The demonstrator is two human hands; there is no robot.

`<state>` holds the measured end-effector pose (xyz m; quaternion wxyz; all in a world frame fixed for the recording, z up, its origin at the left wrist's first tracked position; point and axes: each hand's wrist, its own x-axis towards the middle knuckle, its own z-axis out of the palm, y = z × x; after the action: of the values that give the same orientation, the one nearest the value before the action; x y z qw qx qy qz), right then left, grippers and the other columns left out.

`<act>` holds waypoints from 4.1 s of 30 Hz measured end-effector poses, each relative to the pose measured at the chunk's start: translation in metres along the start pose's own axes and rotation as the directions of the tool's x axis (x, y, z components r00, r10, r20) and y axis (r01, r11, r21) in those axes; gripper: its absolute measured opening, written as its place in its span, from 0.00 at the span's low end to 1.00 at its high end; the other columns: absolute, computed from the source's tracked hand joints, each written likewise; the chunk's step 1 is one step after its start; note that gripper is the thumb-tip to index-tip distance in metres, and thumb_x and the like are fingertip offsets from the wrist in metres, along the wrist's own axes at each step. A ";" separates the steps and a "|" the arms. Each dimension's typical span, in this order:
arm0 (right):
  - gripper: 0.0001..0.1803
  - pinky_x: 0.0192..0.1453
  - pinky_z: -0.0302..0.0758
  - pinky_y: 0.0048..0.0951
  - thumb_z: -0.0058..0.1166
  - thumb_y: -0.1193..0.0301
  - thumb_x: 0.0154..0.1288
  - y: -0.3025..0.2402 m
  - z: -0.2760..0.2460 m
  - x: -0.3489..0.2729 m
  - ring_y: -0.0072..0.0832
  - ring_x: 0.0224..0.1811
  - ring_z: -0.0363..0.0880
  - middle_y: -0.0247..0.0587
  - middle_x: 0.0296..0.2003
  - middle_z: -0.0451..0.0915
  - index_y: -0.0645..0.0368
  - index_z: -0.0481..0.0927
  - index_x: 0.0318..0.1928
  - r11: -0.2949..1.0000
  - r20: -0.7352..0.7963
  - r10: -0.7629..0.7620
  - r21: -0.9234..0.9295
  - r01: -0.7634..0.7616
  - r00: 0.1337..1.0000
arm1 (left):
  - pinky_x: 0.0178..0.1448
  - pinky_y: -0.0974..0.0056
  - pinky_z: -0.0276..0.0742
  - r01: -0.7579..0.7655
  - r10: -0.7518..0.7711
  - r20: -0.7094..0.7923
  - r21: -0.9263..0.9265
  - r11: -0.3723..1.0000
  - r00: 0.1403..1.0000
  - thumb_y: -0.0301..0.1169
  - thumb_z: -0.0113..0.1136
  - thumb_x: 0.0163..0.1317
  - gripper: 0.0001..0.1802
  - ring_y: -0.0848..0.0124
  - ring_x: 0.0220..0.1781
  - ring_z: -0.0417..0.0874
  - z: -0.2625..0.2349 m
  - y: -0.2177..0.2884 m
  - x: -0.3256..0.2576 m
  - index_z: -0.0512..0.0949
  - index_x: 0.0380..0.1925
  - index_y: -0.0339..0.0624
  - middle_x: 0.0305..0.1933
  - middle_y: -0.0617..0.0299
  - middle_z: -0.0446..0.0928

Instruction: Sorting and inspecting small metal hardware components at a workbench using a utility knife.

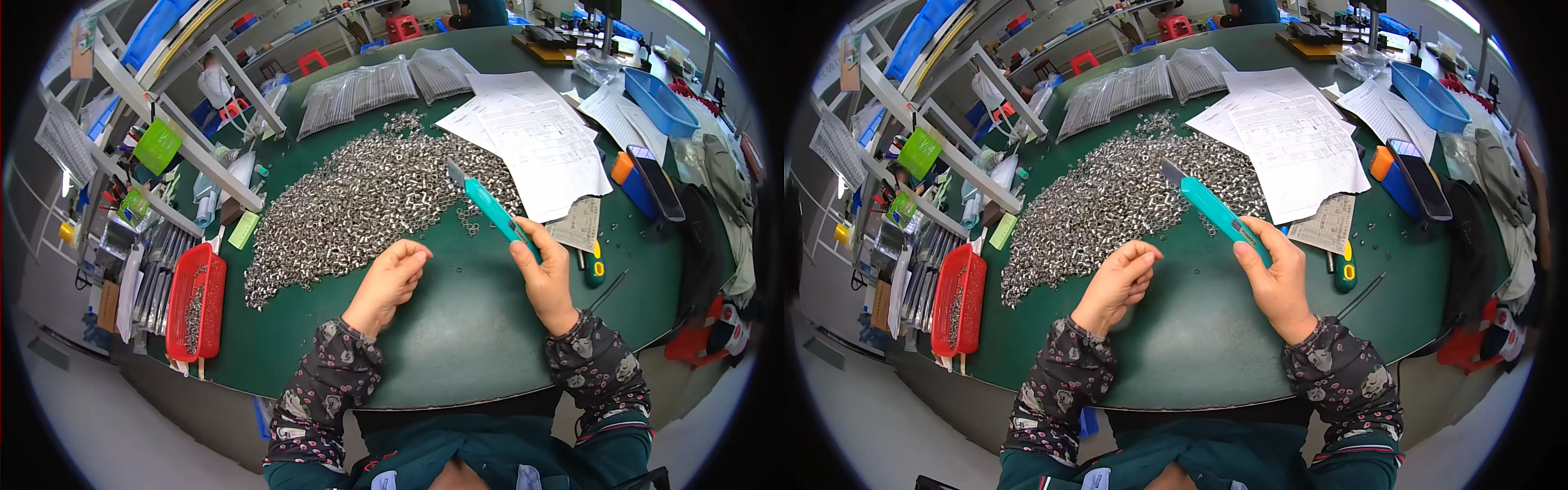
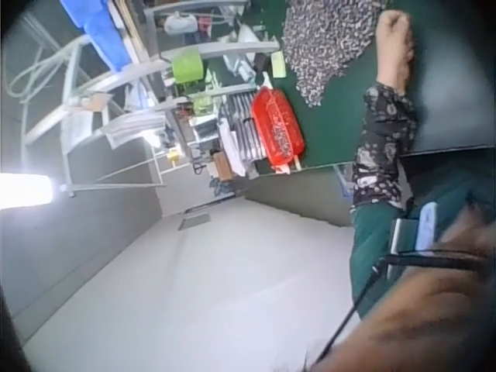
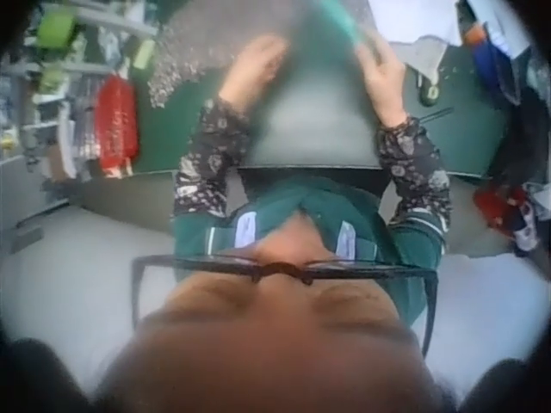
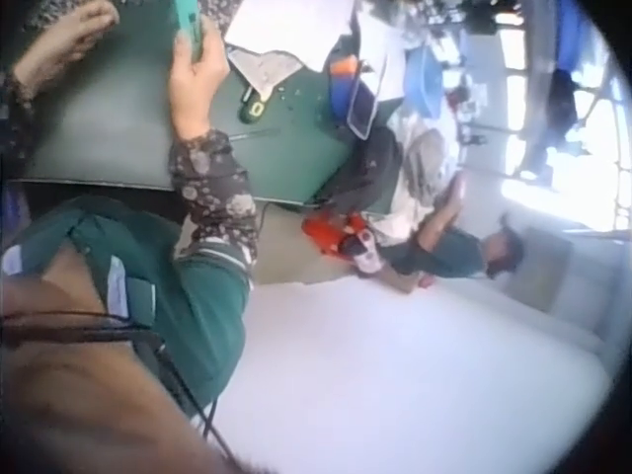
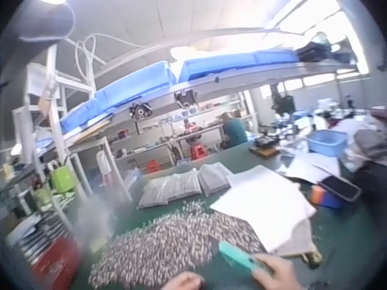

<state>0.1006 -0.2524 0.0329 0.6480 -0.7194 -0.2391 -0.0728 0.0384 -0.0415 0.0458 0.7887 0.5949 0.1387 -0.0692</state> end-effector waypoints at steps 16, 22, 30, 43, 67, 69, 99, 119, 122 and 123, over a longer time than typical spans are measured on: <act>0.15 0.37 0.70 0.27 0.54 0.71 0.54 -0.002 0.002 0.000 0.33 0.32 0.76 0.46 0.32 0.77 0.64 0.74 0.42 0.997 -0.011 -0.074 0.008 0.074 0.997 | 0.37 0.57 0.72 0.089 0.393 -0.198 0.956 0.279 0.898 0.43 0.61 0.46 0.18 0.57 0.31 0.79 0.047 -0.025 0.080 0.72 0.24 0.40 0.25 0.54 0.77; 0.14 0.36 0.71 0.27 0.55 0.70 0.54 -0.002 0.005 0.000 0.33 0.31 0.76 0.46 0.32 0.77 0.64 0.74 0.41 0.996 0.056 -0.091 -0.011 0.092 0.994 | 0.16 0.76 0.59 0.042 -0.036 -0.065 0.095 0.995 0.997 0.29 0.51 0.54 0.04 0.79 0.15 0.64 0.009 -0.002 0.016 0.70 0.29 0.43 0.23 0.62 0.71; 0.14 0.35 0.71 0.30 0.54 0.67 0.53 0.003 0.016 -0.009 0.39 0.32 0.76 0.47 0.31 0.77 0.62 0.76 0.39 0.982 0.363 -0.050 -0.153 0.112 0.930 | 0.15 0.80 0.52 -0.172 0.134 -0.114 -0.479 0.861 0.984 0.25 0.46 0.60 0.05 0.84 0.16 0.58 -0.047 -0.035 -0.027 0.70 0.36 0.40 0.29 0.62 0.69; 0.15 0.36 0.71 0.30 0.51 0.66 0.55 -0.001 0.019 -0.011 0.38 0.31 0.76 0.49 0.30 0.77 0.63 0.76 0.39 0.974 0.546 0.026 -0.203 0.102 0.837 | 0.15 0.82 0.51 -0.181 0.170 -0.066 -0.450 0.874 0.983 0.27 0.46 0.62 0.07 0.86 0.16 0.58 -0.054 -0.036 -0.023 0.71 0.38 0.39 0.28 0.66 0.70; 0.14 0.31 0.70 0.36 0.51 0.62 0.54 -0.005 0.020 -0.014 0.40 0.29 0.74 0.42 0.26 0.75 0.55 0.77 0.39 0.907 0.509 0.013 -0.369 0.205 0.861 | 0.14 0.81 0.48 -0.229 0.200 -0.140 -0.230 0.946 0.970 0.29 0.47 0.62 0.06 0.87 0.13 0.54 -0.048 -0.037 -0.026 0.70 0.34 0.38 0.22 0.67 0.68; 0.13 0.32 0.70 0.34 0.54 0.67 0.51 -0.009 0.020 -0.014 0.39 0.28 0.74 0.43 0.25 0.75 0.57 0.77 0.38 0.907 0.500 0.039 -0.380 0.178 0.865 | 0.14 0.81 0.48 -0.227 0.198 -0.143 -0.228 0.947 0.970 0.29 0.47 0.62 0.06 0.87 0.13 0.54 -0.048 -0.037 -0.026 0.70 0.33 0.38 0.22 0.67 0.68; 0.13 0.27 0.67 0.35 0.53 0.64 0.53 -0.009 0.017 -0.013 0.37 0.24 0.72 0.39 0.22 0.70 0.53 0.77 0.39 0.851 0.534 -0.071 -0.408 0.330 0.842 | 0.14 0.81 0.46 -0.115 0.105 -0.127 -0.078 0.990 0.986 0.36 0.48 0.62 0.11 0.88 0.13 0.54 -0.054 -0.031 -0.031 0.70 0.24 0.43 0.17 0.72 0.64; 0.17 0.25 0.62 0.31 0.59 0.68 0.43 -0.025 0.008 -0.001 0.29 0.24 0.67 0.33 0.21 0.64 0.53 0.75 0.37 0.607 0.589 -0.348 -0.452 0.654 0.730 | 0.15 0.79 0.45 0.147 -0.145 0.094 -0.015 0.989 0.985 0.34 0.50 0.59 0.12 0.87 0.14 0.54 -0.058 -0.018 -0.039 0.67 0.18 0.45 0.16 0.73 0.62; 0.17 0.25 0.60 0.30 0.59 0.68 0.42 -0.029 0.006 0.001 0.28 0.24 0.65 0.32 0.20 0.63 0.53 0.75 0.37 0.548 0.592 -0.393 -0.464 0.696 0.704 | 0.15 0.80 0.46 0.160 -0.158 0.112 -0.011 0.987 0.981 0.34 0.51 0.59 0.12 0.88 0.14 0.56 -0.056 -0.019 -0.039 0.68 0.18 0.45 0.17 0.73 0.64; 0.17 0.25 0.60 0.29 0.59 0.69 0.42 -0.029 0.007 0.002 0.27 0.24 0.65 0.32 0.20 0.63 0.53 0.75 0.37 0.526 0.595 -0.409 -0.465 0.712 0.691 | 0.15 0.80 0.46 0.162 -0.159 0.111 -0.012 0.987 0.981 0.34 0.51 0.59 0.12 0.88 0.14 0.56 -0.056 -0.019 -0.039 0.68 0.18 0.45 0.17 0.73 0.64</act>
<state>0.0884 -0.2439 0.0593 0.2174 -0.7775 -0.5519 -0.2090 -0.0117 0.0046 0.0264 0.7931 0.5688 0.1434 -0.1637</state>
